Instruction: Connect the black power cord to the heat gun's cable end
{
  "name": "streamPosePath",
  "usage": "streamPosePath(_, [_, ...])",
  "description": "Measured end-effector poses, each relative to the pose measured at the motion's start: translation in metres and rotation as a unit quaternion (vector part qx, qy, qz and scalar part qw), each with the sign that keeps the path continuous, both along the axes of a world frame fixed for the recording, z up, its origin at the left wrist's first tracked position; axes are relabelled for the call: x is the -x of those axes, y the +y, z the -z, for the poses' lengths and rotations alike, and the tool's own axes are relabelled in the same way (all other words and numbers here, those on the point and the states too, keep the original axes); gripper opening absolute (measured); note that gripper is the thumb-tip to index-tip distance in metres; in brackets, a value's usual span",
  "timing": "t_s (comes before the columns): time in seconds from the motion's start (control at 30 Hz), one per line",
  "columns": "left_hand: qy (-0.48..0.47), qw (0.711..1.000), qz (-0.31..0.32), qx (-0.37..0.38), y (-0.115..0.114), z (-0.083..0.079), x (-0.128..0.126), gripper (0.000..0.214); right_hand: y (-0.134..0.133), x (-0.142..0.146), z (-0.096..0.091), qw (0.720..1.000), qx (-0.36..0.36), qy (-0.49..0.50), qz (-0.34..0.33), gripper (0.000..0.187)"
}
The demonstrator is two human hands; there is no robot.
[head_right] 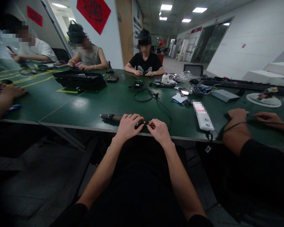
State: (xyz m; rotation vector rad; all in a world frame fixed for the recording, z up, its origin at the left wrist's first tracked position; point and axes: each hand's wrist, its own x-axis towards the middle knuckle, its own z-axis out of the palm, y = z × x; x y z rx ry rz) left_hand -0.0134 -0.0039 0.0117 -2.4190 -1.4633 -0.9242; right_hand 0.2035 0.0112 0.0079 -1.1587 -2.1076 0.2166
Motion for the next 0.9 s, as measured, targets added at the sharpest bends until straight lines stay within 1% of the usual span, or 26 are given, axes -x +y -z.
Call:
streamPosePath(0.1, [0.005,1.000,0.014,-0.006,-0.001,-0.001,-0.001,0.027,0.001,-0.001,0.000,1.000,-0.002,0.002,-0.003,0.008])
streamPosePath(0.27, [-0.003,1.000,0.009,-0.015,0.002,0.001,-0.005,0.020,0.000,-0.001,-0.001,1.000,-0.011,-0.002,-0.006,0.010])
streamPosePath(0.5, [-0.005,1.000,0.019,-0.003,0.003,0.007,-0.013,0.029,0.001,-0.002,0.001,1.000,-0.012,-0.007,-0.007,0.016])
streamPosePath(0.67, [-0.014,1.000,0.010,0.001,0.005,0.008,-0.014,0.021,0.000,-0.001,0.002,1.000,-0.012,-0.011,0.000,0.019])
streamPosePath(0.9, [-0.020,1.000,0.003,-0.005,0.004,0.008,-0.015,0.017,-0.001,-0.001,0.001,1.000,-0.019,-0.011,0.009,0.013])
